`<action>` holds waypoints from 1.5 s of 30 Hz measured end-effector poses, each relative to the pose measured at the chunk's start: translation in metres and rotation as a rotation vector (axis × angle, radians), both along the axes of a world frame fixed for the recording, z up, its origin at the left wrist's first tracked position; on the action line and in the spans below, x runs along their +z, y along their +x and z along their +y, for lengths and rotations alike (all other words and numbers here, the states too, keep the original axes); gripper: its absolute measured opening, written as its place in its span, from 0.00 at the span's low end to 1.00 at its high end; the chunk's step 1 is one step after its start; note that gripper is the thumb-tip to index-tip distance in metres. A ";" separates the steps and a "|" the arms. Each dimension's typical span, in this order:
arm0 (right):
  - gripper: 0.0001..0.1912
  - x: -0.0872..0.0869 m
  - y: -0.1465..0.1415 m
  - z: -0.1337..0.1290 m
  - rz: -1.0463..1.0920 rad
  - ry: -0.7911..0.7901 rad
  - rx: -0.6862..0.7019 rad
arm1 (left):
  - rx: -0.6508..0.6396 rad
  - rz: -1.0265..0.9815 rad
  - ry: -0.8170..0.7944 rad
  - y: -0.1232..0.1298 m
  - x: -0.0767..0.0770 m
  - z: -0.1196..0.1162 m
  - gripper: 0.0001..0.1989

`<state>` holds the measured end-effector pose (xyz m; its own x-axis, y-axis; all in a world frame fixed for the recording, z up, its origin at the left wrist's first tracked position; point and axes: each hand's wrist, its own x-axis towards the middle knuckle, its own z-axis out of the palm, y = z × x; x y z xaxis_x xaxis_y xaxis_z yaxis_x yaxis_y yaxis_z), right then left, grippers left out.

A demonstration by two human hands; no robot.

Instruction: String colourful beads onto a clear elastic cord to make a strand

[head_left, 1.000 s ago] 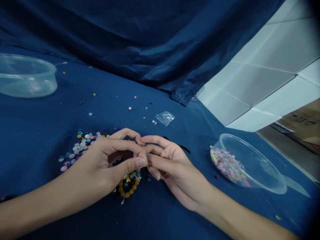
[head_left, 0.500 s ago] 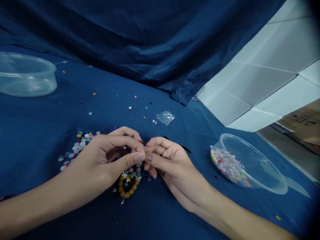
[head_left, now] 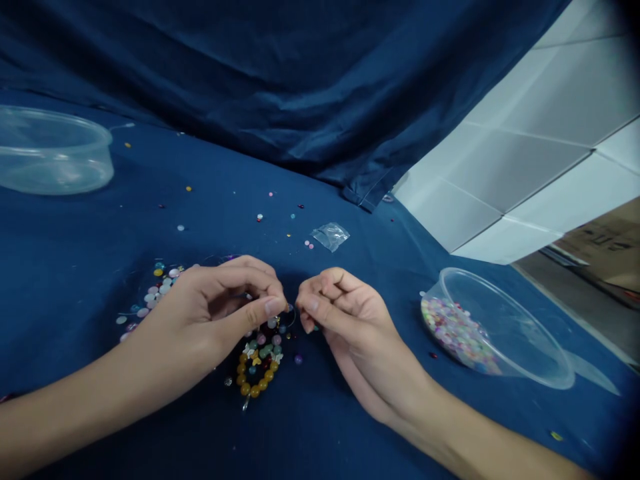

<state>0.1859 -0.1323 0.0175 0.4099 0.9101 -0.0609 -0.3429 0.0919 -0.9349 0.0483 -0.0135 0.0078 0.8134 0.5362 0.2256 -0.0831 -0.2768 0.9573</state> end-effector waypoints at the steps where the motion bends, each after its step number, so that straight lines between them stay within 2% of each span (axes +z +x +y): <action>1: 0.13 0.000 0.000 0.000 -0.008 0.016 -0.014 | 0.008 -0.002 -0.003 0.000 0.000 0.000 0.07; 4: 0.11 0.001 0.001 -0.001 0.012 0.073 -0.020 | 0.000 -0.001 -0.026 0.001 0.000 -0.001 0.08; 11: 0.10 0.005 0.003 -0.001 0.159 0.166 0.081 | 0.011 0.020 -0.059 -0.002 -0.005 0.000 0.07; 23: 0.11 0.007 0.007 0.000 0.173 0.205 0.042 | 0.016 0.082 -0.070 -0.004 -0.004 0.000 0.09; 37: 0.12 0.005 0.007 -0.001 0.121 0.182 0.038 | 0.072 0.104 -0.106 -0.004 -0.001 0.000 0.09; 45: 0.13 0.007 0.006 -0.001 -0.052 0.173 -0.028 | 0.093 0.107 -0.095 -0.002 -0.001 0.001 0.09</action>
